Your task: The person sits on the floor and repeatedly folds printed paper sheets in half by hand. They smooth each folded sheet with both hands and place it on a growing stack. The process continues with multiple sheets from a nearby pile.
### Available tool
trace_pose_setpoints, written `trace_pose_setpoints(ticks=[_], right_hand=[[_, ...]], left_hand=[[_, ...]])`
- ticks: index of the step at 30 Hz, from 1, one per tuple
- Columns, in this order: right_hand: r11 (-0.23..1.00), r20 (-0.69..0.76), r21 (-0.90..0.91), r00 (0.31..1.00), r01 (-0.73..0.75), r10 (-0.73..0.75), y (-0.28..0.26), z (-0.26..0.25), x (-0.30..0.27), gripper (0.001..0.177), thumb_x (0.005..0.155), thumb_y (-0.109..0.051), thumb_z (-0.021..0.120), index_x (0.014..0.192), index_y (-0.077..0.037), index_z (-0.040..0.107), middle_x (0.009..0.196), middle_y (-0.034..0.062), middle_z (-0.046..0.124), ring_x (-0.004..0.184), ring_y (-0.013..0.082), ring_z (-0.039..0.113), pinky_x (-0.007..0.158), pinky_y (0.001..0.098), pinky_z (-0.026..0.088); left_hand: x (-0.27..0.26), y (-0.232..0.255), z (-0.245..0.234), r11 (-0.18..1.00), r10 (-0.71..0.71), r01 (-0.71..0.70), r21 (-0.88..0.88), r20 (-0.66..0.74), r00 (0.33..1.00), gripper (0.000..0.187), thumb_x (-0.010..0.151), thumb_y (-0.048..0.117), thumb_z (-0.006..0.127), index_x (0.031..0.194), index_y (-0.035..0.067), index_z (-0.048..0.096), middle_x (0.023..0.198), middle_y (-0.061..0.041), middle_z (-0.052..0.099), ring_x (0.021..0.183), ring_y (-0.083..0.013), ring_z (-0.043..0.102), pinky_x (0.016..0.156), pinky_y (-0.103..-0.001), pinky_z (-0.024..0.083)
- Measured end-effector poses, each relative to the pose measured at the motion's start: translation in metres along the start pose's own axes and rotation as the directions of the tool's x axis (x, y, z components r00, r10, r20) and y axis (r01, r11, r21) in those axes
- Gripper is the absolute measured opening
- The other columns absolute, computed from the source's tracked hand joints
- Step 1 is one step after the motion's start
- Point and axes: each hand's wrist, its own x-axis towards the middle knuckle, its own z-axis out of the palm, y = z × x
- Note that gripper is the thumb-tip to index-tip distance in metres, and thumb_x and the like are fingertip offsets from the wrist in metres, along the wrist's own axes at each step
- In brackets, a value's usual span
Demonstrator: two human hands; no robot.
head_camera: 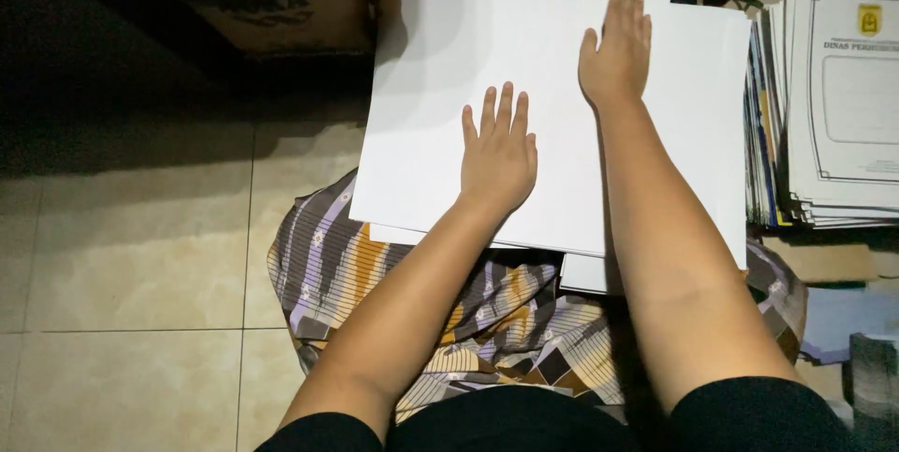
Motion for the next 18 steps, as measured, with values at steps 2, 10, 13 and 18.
trace_pose_setpoints(ticks=[2, 10, 13, 18], right_hand=[[0.999, -0.024, -0.005, 0.999, -0.049, 0.049, 0.028, -0.006, -0.007, 0.058, 0.107, -0.011, 0.053, 0.158, 0.002, 0.028, 0.165, 0.0221, 0.027, 0.153, 0.0313, 0.02, 0.124, 0.0423, 0.011], [0.971, 0.006, -0.091, 0.975, -0.222, 0.223, 0.065, -0.045, -0.077, 0.056, 0.108, -0.024, 0.045, 0.156, 0.002, 0.038, 0.162, 0.0287, 0.025, 0.151, 0.0379, 0.018, 0.121, 0.0482, 0.014], [0.964, 0.077, -0.185, 0.975, -0.19, 0.207, 0.05, -0.04, -0.096, 0.065, 0.106, -0.033, 0.037, 0.16, 0.003, 0.029, 0.163, 0.0355, 0.021, 0.151, 0.0482, 0.01, 0.119, 0.0584, 0.001], [0.994, 0.342, -0.095, 0.94, 0.053, -0.018, -0.044, -0.062, -0.117, 0.063, 0.109, -0.04, 0.035, 0.163, -0.007, 0.031, 0.168, 0.0267, 0.021, 0.157, 0.0405, 0.01, 0.125, 0.0543, 0.005]], left_hand=[[0.001, -0.002, 0.004, 1.0, 0.007, -0.007, 0.017, -0.002, 1.0, 0.061, 0.101, 0.028, 0.042, 0.153, -0.002, 0.034, 0.164, -0.023, 0.025, 0.155, -0.0378, 0.014, 0.123, -0.06, 0.01], [0.002, -0.003, 0.005, 1.0, -0.005, 0.005, 0.024, 0.008, 1.0, 0.063, 0.101, 0.03, 0.04, 0.154, -0.003, 0.033, 0.164, -0.024, 0.024, 0.155, -0.038, 0.012, 0.122, -0.06, 0.008], [0.003, -0.003, 0.004, 0.999, -0.017, 0.015, 0.051, 0.052, 0.999, 0.063, 0.102, 0.03, 0.036, 0.155, -0.003, 0.029, 0.166, -0.023, 0.02, 0.155, -0.0372, 0.008, 0.122, -0.06, 0.005], [-0.003, 0.012, -0.043, 0.996, -0.079, 0.087, -0.023, 0.223, 0.972, 0.056, 0.108, 0.025, 0.027, 0.159, 0.003, 0.028, 0.167, -0.023, 0.021, 0.157, -0.0348, 0.009, 0.123, -0.059, -0.001]])
